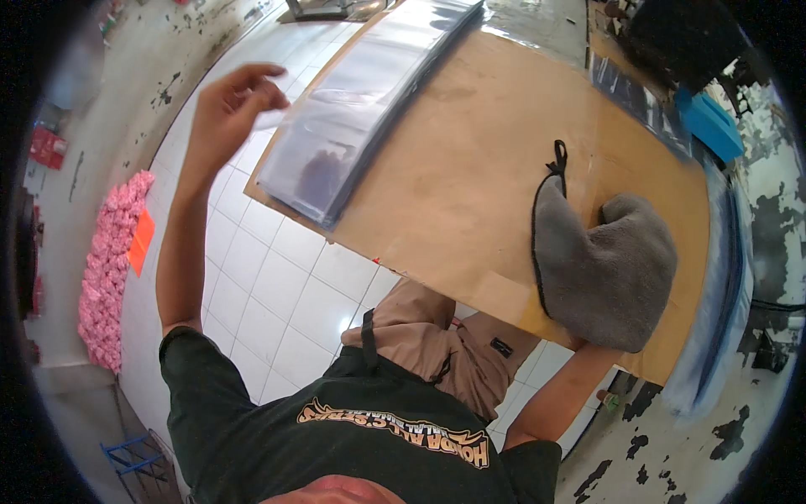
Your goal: The person wipes clear plastic sleeves with a cloth on a table and stacks them.
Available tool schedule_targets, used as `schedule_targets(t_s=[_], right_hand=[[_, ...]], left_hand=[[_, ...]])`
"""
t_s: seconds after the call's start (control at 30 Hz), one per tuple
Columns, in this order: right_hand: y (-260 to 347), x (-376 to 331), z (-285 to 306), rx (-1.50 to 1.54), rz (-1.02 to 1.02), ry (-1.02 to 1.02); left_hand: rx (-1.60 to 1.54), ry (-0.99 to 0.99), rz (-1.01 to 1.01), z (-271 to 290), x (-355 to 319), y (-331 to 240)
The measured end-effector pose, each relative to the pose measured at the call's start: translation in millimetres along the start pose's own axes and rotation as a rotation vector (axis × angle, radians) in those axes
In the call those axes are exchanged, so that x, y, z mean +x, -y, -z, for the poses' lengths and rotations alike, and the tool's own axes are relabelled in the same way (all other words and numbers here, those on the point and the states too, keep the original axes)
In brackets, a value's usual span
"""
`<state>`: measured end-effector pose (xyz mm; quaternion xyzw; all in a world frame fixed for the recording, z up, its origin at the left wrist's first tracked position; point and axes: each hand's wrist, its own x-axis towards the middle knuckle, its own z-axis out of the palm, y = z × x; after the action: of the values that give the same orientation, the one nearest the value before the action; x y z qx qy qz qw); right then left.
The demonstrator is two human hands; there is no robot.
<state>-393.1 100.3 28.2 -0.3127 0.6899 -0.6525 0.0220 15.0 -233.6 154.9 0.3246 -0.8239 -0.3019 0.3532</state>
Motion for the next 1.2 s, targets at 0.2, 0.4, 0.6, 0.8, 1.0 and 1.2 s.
schedule_targets(t_s=[0.2, 0.4, 0.6, 0.8, 1.0, 1.2], right_hand=[[1.4, -2.0, -5.8, 0.021, 0.005, 0.009], [3.8, -6.9, -4.5, 0.032, 0.014, 0.007], [9.7, 2.3, 0.9, 0.051, 0.055, -0.027], [38.6, 28.6, -0.6, 0.112, 0.189, -0.050], [70.4, 36.9, -28.5, 0.160, 0.316, 0.082], [98.6, 29.5, -74.8, 0.067, 0.425, 0.389]], left_hand=[[0.296, -0.344, -0.640, -28.7, 13.4, -52.3], [0.411, 0.006, -1.133, -111.5, -67.7, -59.1], [0.284, 0.231, -1.426, -146.6, -118.3, -19.7], [0.368, 0.173, -0.989, -135.3, -152.1, -2.6], [-0.303, -0.486, -0.024, -181.7, -227.8, 15.0], [-1.329, -0.174, 0.411, -192.0, -227.3, -6.3]])
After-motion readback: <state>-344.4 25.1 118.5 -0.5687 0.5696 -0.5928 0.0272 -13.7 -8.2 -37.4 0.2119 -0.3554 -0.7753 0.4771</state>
